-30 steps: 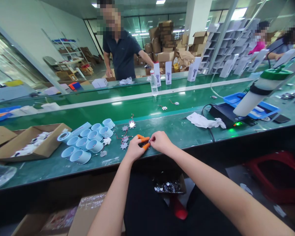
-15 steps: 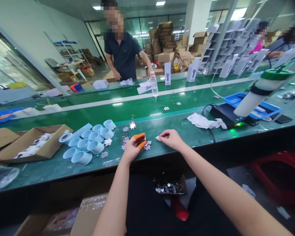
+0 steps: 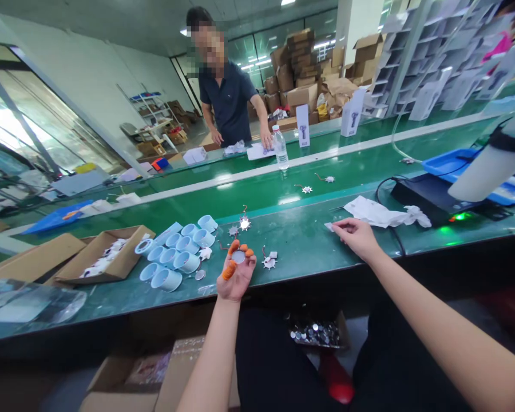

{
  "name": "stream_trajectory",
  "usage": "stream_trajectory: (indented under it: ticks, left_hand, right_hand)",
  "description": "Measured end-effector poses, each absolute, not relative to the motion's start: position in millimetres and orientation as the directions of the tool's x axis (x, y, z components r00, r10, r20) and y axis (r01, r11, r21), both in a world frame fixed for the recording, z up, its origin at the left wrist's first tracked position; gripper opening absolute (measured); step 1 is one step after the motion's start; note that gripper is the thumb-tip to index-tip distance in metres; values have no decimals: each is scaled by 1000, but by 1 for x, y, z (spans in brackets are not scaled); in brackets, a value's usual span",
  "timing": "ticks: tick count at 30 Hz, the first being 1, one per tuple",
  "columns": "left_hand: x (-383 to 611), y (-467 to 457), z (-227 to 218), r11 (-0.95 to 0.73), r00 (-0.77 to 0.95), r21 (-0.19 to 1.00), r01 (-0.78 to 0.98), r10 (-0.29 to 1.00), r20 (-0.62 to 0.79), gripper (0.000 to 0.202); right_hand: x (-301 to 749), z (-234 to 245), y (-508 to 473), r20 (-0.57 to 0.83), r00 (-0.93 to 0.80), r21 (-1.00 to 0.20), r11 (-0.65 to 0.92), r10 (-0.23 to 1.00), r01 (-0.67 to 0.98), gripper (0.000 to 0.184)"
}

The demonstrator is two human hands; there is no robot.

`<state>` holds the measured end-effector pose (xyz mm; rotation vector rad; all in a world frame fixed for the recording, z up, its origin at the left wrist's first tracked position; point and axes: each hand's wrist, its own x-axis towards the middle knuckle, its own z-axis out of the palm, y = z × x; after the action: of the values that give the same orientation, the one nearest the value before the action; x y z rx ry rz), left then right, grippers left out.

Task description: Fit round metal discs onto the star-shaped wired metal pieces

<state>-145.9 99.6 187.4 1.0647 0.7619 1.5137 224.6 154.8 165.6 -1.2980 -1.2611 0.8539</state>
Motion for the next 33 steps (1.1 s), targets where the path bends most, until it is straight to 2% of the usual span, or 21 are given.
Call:
stream_trajectory:
  ticks: [5, 9, 11, 12, 15, 17, 21, 24, 28, 30, 33]
  left_hand:
    - [-131, 73, 191, -221, 9, 965, -138, 974, 224, 61]
    - [-111, 37, 179, -133, 270, 989, -64, 952, 145, 56]
    - [-96, 22, 166, -65, 402, 996, 56, 915, 38, 46]
    - [-87, 17, 159, -53, 416, 988, 148, 909, -14, 42]
    - [-66, 9, 143, -98, 327, 895, 435, 943, -56, 38]
    - [-62, 9, 144, -164, 353, 830, 533, 935, -41, 40]
    - [-77, 18, 180, -285, 506, 797, 533, 862, -31, 29]
    - [-101, 38, 208, -375, 402, 713, 593, 905, 141, 25]
    - [-134, 76, 218, -457, 353, 495, 739, 889, 292, 35]
    - [-146, 95, 213, -496, 406, 411, 765, 866, 290, 41]
    - [-156, 117, 207, -552, 505, 366, 749, 834, 222, 45]
  right_hand:
    - [224, 168, 156, 172, 182, -978, 144, 968, 154, 44]
    - [225, 167, 158, 172, 188, -980, 148, 967, 133, 42]
    - [225, 166, 158, 176, 183, -979, 154, 967, 130, 39]
    - [225, 166, 157, 177, 180, -979, 155, 968, 129, 38]
    - [226, 167, 157, 174, 176, -981, 155, 969, 118, 38]
    - [226, 167, 157, 173, 176, -981, 154, 969, 115, 38]
    - [225, 167, 157, 173, 170, -981, 155, 970, 117, 37]
    - [225, 168, 157, 173, 170, -981, 154, 970, 121, 36]
    - [225, 169, 157, 167, 172, -981, 147, 971, 126, 36]
    - [225, 169, 157, 169, 172, -981, 148, 971, 129, 36]
    - [225, 169, 157, 174, 174, -979, 152, 969, 136, 35]
